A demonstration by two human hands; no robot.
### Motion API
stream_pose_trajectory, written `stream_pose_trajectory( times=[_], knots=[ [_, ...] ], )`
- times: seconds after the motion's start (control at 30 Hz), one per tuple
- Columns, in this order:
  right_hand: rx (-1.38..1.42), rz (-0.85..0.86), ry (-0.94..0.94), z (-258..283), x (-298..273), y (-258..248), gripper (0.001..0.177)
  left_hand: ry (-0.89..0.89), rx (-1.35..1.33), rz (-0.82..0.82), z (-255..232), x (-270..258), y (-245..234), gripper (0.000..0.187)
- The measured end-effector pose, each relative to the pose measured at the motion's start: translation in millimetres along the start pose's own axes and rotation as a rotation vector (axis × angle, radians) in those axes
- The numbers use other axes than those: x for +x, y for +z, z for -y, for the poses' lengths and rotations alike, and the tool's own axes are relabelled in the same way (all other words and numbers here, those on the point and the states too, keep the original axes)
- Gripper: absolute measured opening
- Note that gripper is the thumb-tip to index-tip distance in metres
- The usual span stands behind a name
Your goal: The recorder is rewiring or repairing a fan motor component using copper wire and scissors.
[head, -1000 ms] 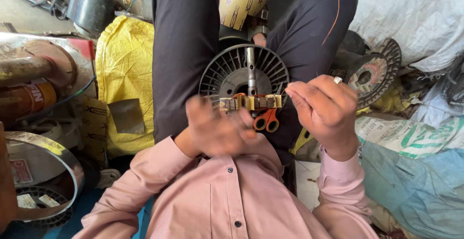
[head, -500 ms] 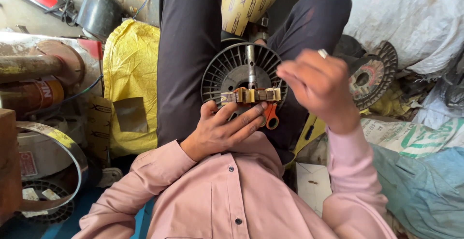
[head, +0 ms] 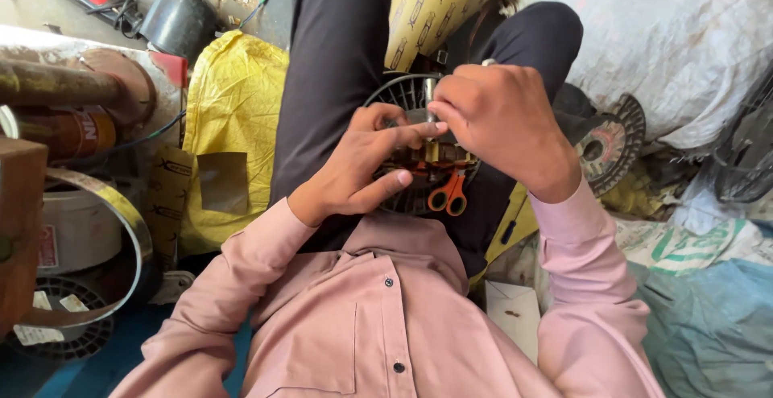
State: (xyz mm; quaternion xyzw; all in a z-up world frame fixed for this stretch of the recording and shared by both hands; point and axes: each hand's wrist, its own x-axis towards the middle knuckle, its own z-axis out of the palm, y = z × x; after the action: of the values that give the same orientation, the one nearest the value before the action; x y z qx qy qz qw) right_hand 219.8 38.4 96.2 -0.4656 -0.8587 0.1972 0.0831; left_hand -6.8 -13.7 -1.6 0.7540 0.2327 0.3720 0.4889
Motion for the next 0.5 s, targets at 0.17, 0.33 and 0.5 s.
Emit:
stream_pose_trajectory(
  times=[0.17,0.33,0.5],
  knots=[
    [0.220,0.027,0.185,4,5,3,0.012,0.006,-0.028,-0.016,-1,0,-2,0.043],
    [0.392,0.118,0.320,0,14,5,0.015,0.022,-0.006,0.010,1,6,0,0.050],
    [0.126,0.053,0.340,24,1,-5,0.016,-0.099,0.024,-0.003,5,5,5,0.059]
  ],
)
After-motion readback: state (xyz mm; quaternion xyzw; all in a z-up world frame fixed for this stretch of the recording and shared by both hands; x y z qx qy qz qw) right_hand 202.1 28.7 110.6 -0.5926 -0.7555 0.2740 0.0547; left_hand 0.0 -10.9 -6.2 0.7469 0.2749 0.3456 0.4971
